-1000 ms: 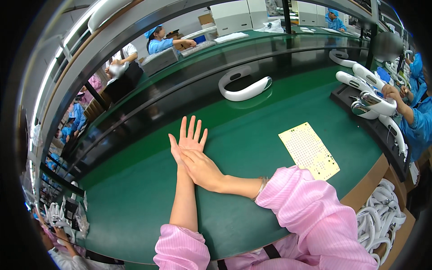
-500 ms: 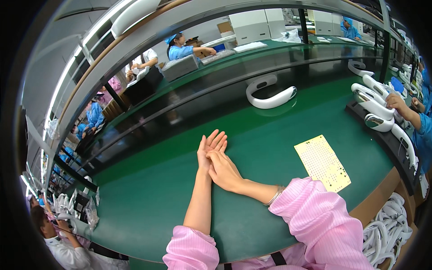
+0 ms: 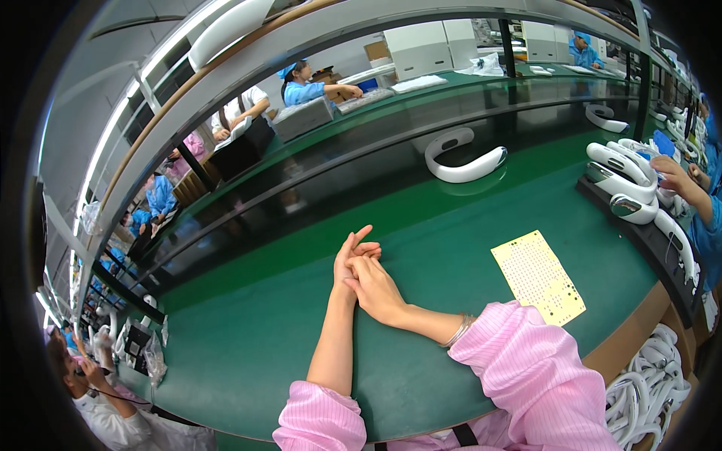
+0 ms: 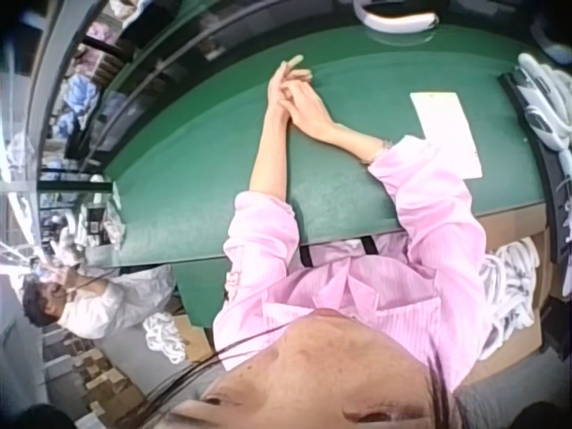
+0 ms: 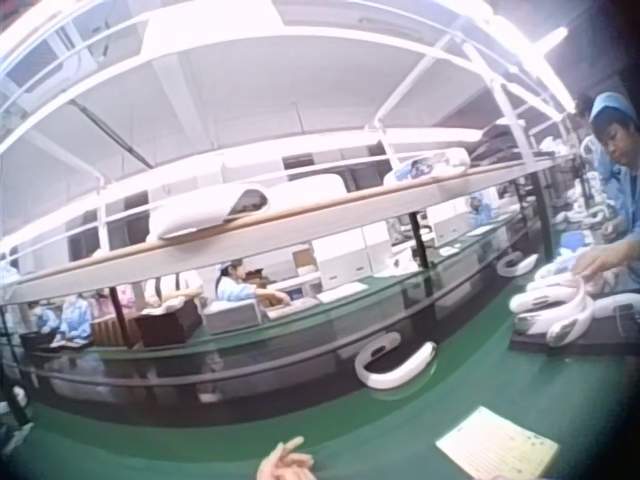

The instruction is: Inspecting and testing white U-shaped neck massagers on a factory production line.

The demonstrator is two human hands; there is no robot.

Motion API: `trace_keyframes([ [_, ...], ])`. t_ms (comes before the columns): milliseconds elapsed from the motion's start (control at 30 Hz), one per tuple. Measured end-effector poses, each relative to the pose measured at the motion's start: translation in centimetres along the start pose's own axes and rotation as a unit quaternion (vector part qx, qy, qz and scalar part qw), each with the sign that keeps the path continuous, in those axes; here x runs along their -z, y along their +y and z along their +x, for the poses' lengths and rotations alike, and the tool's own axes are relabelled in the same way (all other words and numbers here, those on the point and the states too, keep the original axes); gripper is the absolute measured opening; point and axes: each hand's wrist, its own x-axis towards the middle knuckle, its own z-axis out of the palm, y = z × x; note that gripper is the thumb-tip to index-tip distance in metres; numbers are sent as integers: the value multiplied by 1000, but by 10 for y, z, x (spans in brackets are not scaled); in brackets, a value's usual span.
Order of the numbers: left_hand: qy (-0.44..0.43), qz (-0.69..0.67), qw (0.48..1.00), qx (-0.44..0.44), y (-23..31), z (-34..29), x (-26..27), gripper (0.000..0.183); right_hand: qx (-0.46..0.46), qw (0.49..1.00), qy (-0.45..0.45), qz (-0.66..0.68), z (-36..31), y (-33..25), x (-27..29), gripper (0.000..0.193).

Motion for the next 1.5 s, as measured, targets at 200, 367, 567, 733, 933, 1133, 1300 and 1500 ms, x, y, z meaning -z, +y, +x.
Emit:
trace_keyframes([
  [200, 25, 8, 1000, 1, -2, 2, -8, 43, 3, 1000, 9, -6, 1, -3, 3, 16],
  [367, 22, 35, 999, 1, 0, 1, -7, 46, -17, 1000, -15, -7, 1, -6, 2, 14],
  [567, -24, 48, 998, 28, 5, -3, -5, 48, 3, 1000, -4, -14, 1, -6, 1, 13],
  [733, -31, 56, 998, 17, 6, -6, -6, 42, 46, 998, 11, -45, 0, -2, -4, 12],
  [933, -34, 64, 997, 2, 3, -5, -5, 41, 6, 1000, -15, 5, -2, -5, -1, 11],
  [1133, -23, 103, 994, -13, 1, -1, -3, 40, 86, 995, -4, -57, 0, -3, -1, 11],
  [1300, -10, 71, 997, -4, 6, -3, -2, 41, -55, 998, -12, -38, 3, -11, -2, 23],
  [1500, -87, 152, 982, -69, -1, 2, 7, 43, -21, 999, -32, 30, -1, 8, -10, 29],
])
